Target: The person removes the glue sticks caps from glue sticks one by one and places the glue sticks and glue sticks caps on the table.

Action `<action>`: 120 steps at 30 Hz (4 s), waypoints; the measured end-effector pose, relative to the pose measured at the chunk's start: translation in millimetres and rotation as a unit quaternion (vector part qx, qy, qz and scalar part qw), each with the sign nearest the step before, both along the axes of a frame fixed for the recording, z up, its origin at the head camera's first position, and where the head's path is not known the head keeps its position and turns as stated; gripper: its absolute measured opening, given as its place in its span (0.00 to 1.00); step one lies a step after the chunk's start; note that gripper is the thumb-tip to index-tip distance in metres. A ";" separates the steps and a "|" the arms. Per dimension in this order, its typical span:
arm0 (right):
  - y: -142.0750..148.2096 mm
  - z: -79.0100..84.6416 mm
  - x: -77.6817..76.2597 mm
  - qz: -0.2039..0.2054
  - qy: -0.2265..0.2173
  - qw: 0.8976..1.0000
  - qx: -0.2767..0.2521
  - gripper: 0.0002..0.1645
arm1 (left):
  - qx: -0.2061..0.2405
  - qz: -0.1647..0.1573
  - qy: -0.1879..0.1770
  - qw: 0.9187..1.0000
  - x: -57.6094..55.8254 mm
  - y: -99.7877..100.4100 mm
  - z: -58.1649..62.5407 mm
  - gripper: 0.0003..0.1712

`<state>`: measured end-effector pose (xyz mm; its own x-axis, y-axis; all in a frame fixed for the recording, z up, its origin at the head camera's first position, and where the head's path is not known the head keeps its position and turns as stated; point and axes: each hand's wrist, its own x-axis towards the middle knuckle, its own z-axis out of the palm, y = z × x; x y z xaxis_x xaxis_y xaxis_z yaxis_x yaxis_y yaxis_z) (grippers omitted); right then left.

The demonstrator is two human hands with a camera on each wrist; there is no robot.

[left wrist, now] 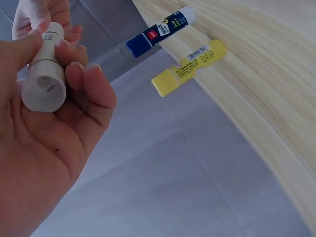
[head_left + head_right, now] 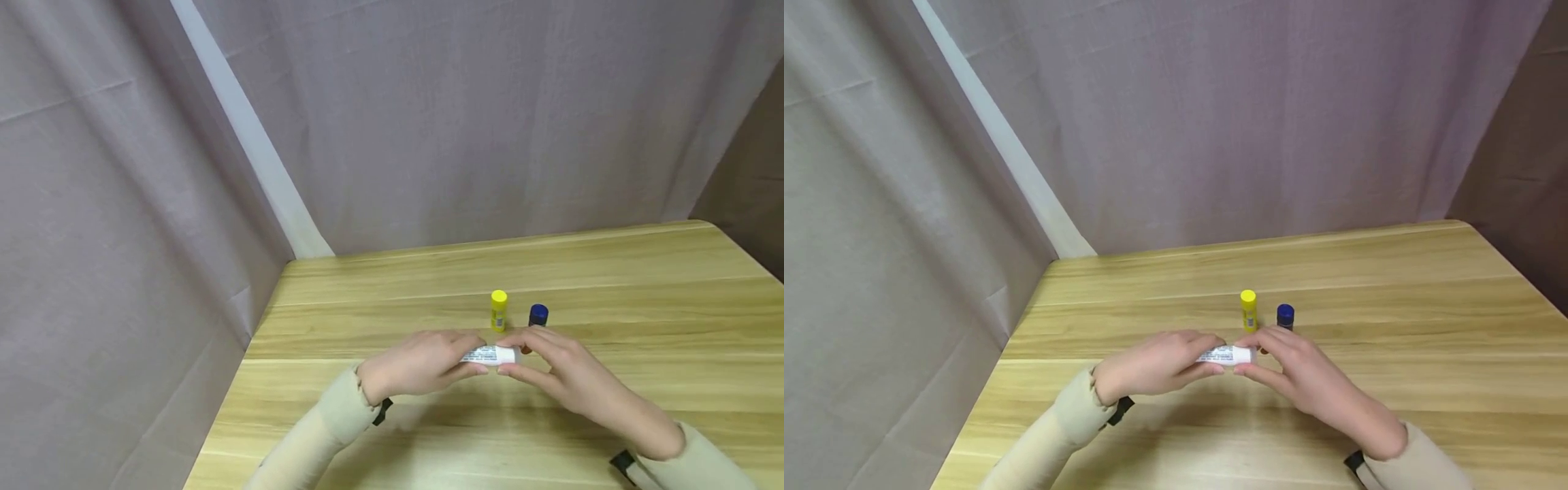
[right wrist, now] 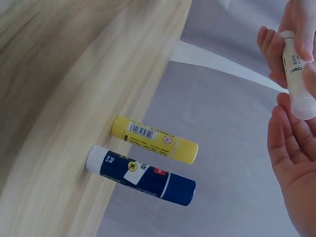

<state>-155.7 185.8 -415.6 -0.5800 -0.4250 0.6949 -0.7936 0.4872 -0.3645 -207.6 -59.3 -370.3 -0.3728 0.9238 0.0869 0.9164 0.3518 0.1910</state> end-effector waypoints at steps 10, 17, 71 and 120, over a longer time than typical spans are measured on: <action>-1.9 1.4 2.3 -0.009 0.009 1.000 0.015 0.33 | 0.005 -0.006 -0.027 1.000 0.2 -5.0 -2.3 0.16; 5.6 3.4 7.9 -0.044 -0.079 0.995 0.047 0.27 | 0.006 -0.009 -0.003 1.000 2.1 -7.2 -8.8 0.16; -5.1 -7.0 10.6 -0.047 -0.063 0.985 0.151 0.12 | -0.034 0.008 -0.019 0.999 8.9 -8.0 -23.8 0.16; 126.9 -17.0 28.1 -0.166 0.034 0.981 0.091 0.28 | 0.013 0.048 -0.008 0.999 -0.3 -55.3 -32.9 0.17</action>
